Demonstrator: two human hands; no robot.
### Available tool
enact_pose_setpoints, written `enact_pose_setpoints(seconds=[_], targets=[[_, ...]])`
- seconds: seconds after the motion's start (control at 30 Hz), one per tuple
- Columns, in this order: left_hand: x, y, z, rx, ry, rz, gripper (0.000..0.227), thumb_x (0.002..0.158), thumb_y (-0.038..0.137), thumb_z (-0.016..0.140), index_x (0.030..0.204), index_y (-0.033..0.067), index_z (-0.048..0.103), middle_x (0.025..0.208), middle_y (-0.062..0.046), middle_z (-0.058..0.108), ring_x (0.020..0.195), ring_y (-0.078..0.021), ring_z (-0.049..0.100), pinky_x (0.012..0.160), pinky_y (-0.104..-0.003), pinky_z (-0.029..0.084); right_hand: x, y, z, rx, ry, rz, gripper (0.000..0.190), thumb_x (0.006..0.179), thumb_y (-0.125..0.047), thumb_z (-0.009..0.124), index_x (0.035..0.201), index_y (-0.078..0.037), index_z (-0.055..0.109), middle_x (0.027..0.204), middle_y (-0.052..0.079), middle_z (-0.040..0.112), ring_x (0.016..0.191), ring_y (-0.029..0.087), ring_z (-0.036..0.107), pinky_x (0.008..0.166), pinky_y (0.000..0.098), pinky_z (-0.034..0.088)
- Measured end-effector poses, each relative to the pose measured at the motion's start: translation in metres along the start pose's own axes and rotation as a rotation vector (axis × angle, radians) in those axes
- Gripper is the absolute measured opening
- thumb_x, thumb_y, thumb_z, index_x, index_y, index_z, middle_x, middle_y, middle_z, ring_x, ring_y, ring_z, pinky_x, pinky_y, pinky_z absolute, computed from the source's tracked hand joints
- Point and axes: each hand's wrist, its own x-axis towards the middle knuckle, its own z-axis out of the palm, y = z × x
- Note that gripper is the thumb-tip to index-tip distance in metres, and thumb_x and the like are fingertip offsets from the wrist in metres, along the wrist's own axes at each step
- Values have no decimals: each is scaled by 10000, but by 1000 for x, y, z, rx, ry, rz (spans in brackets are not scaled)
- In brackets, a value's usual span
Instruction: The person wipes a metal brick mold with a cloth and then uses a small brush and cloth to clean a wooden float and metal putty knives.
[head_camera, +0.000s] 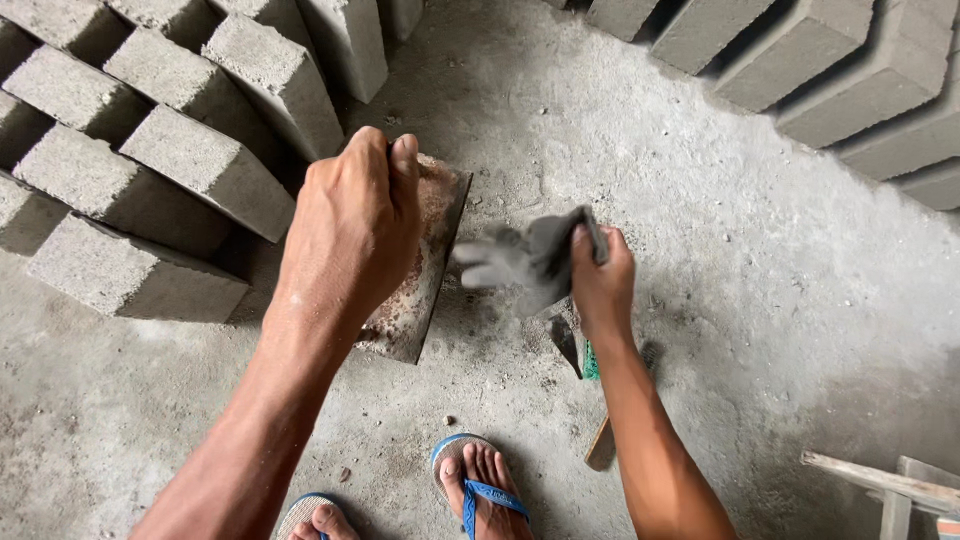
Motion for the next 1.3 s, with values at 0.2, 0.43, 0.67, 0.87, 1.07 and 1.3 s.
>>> enact_pose_setpoints(seconds=[0.2,0.43,0.67,0.87,1.07,1.3], targets=[[0,9,4,-23,-28,-23,375,1020,236,387,707,44,308,526,-141,345,432,-328,342,447,-462,225,37,75,8,-585,-58,-654,498,854,-331,560,1255,-40,522,1146,197,523,947,327,581,720,417,545],[1,6,11,16,26,-23,356,1011,236,403,725,39,320,541,-195,398,505,-455,372,488,-501,242,28,62,15,-732,27,-565,550,800,-392,635,1248,-91,533,1184,126,530,1008,344,547,801,481,471],[3,10,18,-28,41,-25,337,1000,228,400,728,42,329,544,-192,401,498,-440,380,485,-507,227,-11,11,14,-418,18,-671,373,870,-314,525,1100,-25,579,990,109,554,825,222,534,664,333,409],[0,32,18,-376,-55,-131,264,994,179,334,793,47,445,639,-126,464,579,-265,436,497,-396,354,-85,-91,7,188,-394,-567,302,952,-170,429,1159,41,495,807,118,595,636,148,554,561,265,525],[1,-17,-10,-417,-84,-314,376,958,278,353,886,53,646,846,-216,661,880,-426,626,791,-530,468,-84,-95,27,278,-371,-355,375,941,-122,366,1271,55,371,621,-4,385,510,58,355,459,183,345],[-57,-179,31,-243,-150,-768,337,890,335,481,956,66,673,897,-225,649,949,-422,596,799,-526,433,-73,-94,48,525,-412,-158,275,962,-189,419,1175,-18,454,488,-55,180,354,44,207,365,191,224]])
